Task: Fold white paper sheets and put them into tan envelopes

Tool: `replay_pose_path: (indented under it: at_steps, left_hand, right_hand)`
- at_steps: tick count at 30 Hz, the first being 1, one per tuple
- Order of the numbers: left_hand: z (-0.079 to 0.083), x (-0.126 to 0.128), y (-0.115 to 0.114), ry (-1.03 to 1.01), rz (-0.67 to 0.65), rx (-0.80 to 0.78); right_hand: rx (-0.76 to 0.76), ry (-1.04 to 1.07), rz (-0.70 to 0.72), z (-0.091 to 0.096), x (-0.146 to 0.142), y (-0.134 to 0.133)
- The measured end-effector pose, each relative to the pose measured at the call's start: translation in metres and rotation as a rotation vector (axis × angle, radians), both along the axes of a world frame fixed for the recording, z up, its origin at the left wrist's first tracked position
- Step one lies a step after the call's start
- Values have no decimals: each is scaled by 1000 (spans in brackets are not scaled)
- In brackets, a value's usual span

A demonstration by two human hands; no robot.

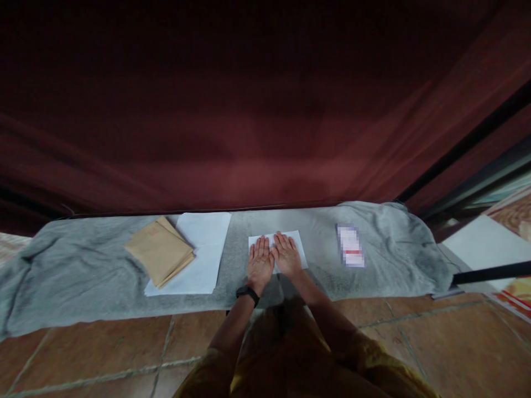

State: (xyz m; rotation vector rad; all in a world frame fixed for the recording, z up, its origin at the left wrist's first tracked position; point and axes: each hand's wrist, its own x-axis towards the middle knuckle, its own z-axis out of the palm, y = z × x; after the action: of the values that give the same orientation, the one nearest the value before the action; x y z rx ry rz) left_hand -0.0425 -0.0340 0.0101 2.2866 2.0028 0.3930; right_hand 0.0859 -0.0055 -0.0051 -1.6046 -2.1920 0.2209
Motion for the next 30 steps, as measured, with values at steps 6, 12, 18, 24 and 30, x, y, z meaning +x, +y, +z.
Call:
replay_pose_path:
  at_steps: [6, 12, 18, 24, 30]
  left_hand:
    - [-8, -11, -3, 3, 99, 57]
    - [-8, -19, -12, 27, 132, 85]
    - [-7, -24, -21, 18, 199, 119]
    - [-3, -8, -40, 14, 174, 182]
    - [-10, 25, -74, 33, -135, 111]
  right_hand:
    - [55, -72, -99, -7, 20, -8]
    - [73, -117, -172, -6, 45, -20]
    - [105, -112, -232, -9, 62, -35]
    - [122, -90, -292, -3, 63, -44]
    - [77, -25, 41, 8, 32, -65]
